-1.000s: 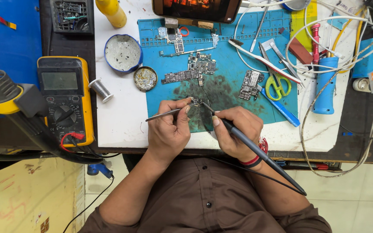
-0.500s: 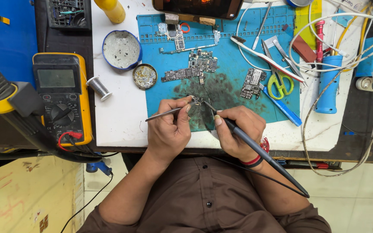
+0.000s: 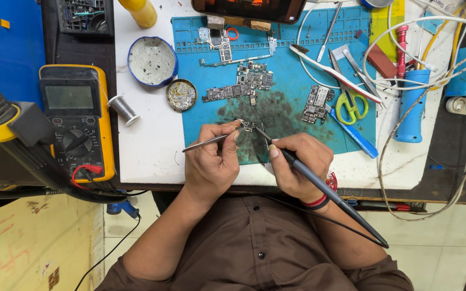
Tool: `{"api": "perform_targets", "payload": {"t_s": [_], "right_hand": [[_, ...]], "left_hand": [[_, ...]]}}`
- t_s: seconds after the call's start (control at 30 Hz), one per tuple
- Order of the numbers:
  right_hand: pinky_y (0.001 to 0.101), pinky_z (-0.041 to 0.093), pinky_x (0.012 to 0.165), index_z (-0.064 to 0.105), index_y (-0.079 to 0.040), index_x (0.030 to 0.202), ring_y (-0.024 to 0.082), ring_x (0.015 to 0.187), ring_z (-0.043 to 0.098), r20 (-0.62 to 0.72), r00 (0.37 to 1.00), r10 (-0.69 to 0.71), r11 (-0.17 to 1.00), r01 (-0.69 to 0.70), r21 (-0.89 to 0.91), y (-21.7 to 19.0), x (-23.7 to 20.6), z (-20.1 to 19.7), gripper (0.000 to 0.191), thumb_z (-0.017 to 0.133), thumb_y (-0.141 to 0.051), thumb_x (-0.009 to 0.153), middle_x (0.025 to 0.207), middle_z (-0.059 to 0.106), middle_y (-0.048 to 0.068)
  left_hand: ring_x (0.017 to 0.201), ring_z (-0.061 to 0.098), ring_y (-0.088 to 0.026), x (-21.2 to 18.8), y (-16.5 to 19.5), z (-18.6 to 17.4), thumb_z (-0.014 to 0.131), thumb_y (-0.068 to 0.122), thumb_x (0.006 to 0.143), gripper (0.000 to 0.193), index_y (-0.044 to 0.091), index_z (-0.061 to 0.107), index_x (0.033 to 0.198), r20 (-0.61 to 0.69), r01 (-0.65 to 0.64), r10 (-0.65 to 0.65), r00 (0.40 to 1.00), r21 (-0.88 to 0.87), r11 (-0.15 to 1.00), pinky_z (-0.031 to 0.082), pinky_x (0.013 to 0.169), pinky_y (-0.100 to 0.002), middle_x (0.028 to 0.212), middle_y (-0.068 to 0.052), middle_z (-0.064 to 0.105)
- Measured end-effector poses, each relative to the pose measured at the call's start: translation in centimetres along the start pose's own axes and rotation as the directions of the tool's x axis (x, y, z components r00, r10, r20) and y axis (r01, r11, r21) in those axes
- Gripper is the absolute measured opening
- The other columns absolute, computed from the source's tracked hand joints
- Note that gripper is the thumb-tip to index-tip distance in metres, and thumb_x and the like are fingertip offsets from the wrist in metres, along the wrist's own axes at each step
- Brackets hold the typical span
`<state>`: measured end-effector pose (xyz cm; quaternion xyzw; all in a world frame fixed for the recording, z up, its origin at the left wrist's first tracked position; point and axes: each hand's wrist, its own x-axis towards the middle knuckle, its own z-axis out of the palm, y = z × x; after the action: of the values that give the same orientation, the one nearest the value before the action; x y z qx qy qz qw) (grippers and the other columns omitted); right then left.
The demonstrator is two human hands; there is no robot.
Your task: The person uses a soldering iron and tweezers to solder components on a small circuit board. They apply flux with a toothbrush, then continue soldering multiple points on the board while holding it steady with the tweezers.
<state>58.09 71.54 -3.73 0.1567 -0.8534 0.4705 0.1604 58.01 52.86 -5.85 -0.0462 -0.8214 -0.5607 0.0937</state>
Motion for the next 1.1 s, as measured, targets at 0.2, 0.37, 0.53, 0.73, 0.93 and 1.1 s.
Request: {"api": "perform_targets", "payload": {"t_s": [0.2, 0.37, 0.53, 0.73, 0.93, 1.1], "right_hand": [[0.0320, 0.050, 0.062, 0.067, 0.000, 0.093, 0.024, 0.067, 0.068, -0.003, 1.000, -0.010, 1.000, 0.010, 0.003, -0.04, -0.05, -0.02, 0.010, 0.075, 0.001, 0.088, 0.083, 0.070, 0.012], [0.0318, 0.050, 0.062, 0.067, 0.000, 0.093, 0.024, 0.068, 0.068, -0.006, 1.000, -0.011, 1.000, 0.011, 0.005, -0.02, -0.05, -0.02, 0.010, 0.075, 0.000, 0.088, 0.083, 0.070, 0.013], [0.0319, 0.050, 0.062, 0.067, -0.001, 0.093, 0.024, 0.067, 0.068, -0.015, 1.000, 0.001, 1.000, -0.001, 0.005, -0.04, -0.16, 0.02, 0.010, 0.076, 0.000, 0.089, 0.084, 0.071, 0.012], [0.0327, 0.051, 0.064, 0.067, 0.000, 0.095, 0.025, 0.070, 0.069, 0.003, 1.000, 0.006, 1.000, -0.005, -0.005, -0.02, -0.21, -0.03, 0.011, 0.076, 0.000, 0.088, 0.085, 0.071, 0.013], [0.0325, 0.052, 0.064, 0.067, -0.001, 0.095, 0.025, 0.071, 0.070, 0.007, 1.000, 0.006, 1.000, -0.006, 0.001, -0.05, -0.27, -0.01, 0.012, 0.076, 0.000, 0.088, 0.087, 0.071, 0.013], [0.0325, 0.051, 0.062, 0.067, 0.000, 0.095, 0.024, 0.069, 0.069, 0.018, 1.000, 0.001, 1.000, -0.001, -0.004, -0.06, -0.27, -0.04, 0.012, 0.076, 0.000, 0.087, 0.085, 0.071, 0.013]], "left_hand": [[0.074, 0.075, -0.013, -0.06, 0.08, -0.02, 0.064, 0.006, 0.104, 0.012, 0.000, 0.054, 0.105, 0.003, 0.019, -0.019, 1.000, -0.006, 1.000, 0.059, 0.063, -0.026, 0.111, -0.015, 0.078], [0.073, 0.075, -0.013, -0.07, 0.13, -0.04, 0.065, 0.006, 0.104, 0.012, 0.000, 0.054, 0.105, 0.005, 0.026, -0.026, 1.000, -0.003, 1.000, 0.059, 0.063, -0.026, 0.110, -0.015, 0.078], [0.073, 0.074, -0.013, -0.12, 0.12, -0.04, 0.065, 0.006, 0.104, 0.012, 0.001, 0.054, 0.106, -0.001, 0.013, -0.013, 1.000, -0.001, 1.000, 0.059, 0.063, -0.026, 0.111, -0.015, 0.078], [0.072, 0.074, -0.013, -0.19, 0.08, -0.04, 0.064, 0.006, 0.104, 0.012, 0.001, 0.054, 0.106, 0.008, 0.020, -0.020, 1.000, -0.015, 1.000, 0.058, 0.062, -0.026, 0.111, -0.015, 0.078], [0.072, 0.074, -0.013, -0.30, 0.05, -0.05, 0.064, 0.006, 0.104, 0.012, 0.000, 0.053, 0.106, 0.005, 0.015, -0.015, 1.000, 0.000, 1.000, 0.058, 0.063, -0.026, 0.111, -0.015, 0.078], [0.071, 0.074, -0.013, -0.37, -0.01, -0.09, 0.064, 0.006, 0.104, 0.012, 0.000, 0.053, 0.106, 0.010, 0.021, -0.021, 1.000, -0.004, 1.000, 0.058, 0.062, -0.026, 0.111, -0.015, 0.078]]}}
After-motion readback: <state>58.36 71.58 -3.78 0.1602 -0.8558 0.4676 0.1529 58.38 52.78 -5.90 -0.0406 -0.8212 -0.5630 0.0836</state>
